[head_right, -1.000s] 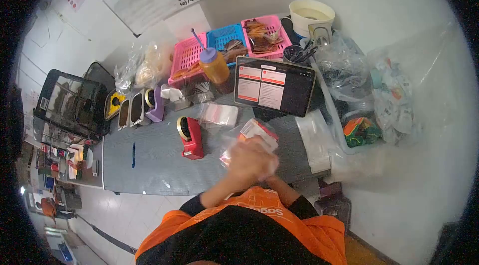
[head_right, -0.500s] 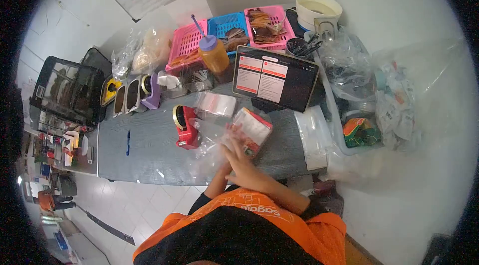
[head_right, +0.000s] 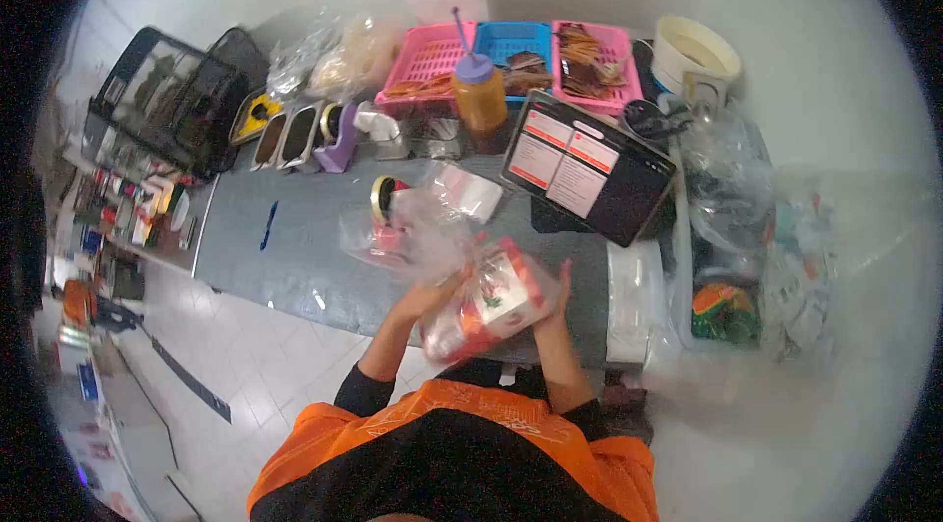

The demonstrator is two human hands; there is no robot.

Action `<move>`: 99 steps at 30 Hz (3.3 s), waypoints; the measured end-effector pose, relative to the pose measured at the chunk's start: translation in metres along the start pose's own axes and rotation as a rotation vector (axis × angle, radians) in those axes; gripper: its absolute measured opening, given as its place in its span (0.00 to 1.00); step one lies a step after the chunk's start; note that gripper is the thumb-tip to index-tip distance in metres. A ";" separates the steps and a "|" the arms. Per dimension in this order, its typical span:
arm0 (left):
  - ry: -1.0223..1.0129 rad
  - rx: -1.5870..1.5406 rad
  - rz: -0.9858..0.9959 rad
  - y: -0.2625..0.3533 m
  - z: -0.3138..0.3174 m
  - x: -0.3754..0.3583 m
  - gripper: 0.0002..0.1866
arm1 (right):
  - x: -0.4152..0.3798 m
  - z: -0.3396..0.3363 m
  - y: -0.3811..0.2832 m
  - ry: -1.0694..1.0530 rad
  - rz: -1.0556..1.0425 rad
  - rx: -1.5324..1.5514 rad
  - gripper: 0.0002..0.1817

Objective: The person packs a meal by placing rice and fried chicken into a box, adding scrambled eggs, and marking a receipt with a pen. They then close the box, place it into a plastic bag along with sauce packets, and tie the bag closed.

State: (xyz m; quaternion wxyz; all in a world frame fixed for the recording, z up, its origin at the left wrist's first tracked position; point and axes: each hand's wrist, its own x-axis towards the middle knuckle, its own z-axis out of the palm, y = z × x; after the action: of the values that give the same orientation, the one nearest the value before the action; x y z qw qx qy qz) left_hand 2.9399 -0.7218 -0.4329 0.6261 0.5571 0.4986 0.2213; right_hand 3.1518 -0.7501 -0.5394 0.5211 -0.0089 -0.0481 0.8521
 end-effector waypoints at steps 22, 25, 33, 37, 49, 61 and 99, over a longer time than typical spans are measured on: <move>0.120 0.798 0.465 -0.045 -0.026 -0.005 0.28 | 0.402 0.012 -0.010 0.411 -0.038 -2.684 0.09; 0.085 0.782 0.587 -0.046 -0.043 -0.004 0.18 | 0.401 0.003 -0.014 0.478 -0.181 -2.614 0.05; 0.091 0.315 0.801 -0.049 -0.042 0.001 0.09 | 0.373 0.035 -0.012 0.320 -0.450 -2.240 0.03; 0.135 0.467 0.836 -0.066 -0.036 0.007 0.08 | 0.366 0.049 -0.013 0.191 -0.630 -2.263 0.03; 0.597 0.381 0.775 -0.085 -0.017 0.008 0.11 | 0.193 0.100 0.006 -0.261 -0.685 -2.517 0.09; 0.235 0.612 0.599 -0.078 -0.030 0.003 0.15 | 0.035 0.086 0.070 0.557 -0.500 -1.678 0.13; 0.054 -0.462 0.199 -0.053 -0.053 0.018 0.20 | 0.059 0.057 0.081 0.113 -0.690 -2.004 0.10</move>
State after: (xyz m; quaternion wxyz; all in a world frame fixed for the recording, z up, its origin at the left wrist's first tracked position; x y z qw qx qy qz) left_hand 2.8862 -0.6965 -0.4826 0.6984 0.4395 0.3942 0.4046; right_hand 3.0493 -0.7384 -0.4880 0.4909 -0.4596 -0.7042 0.2278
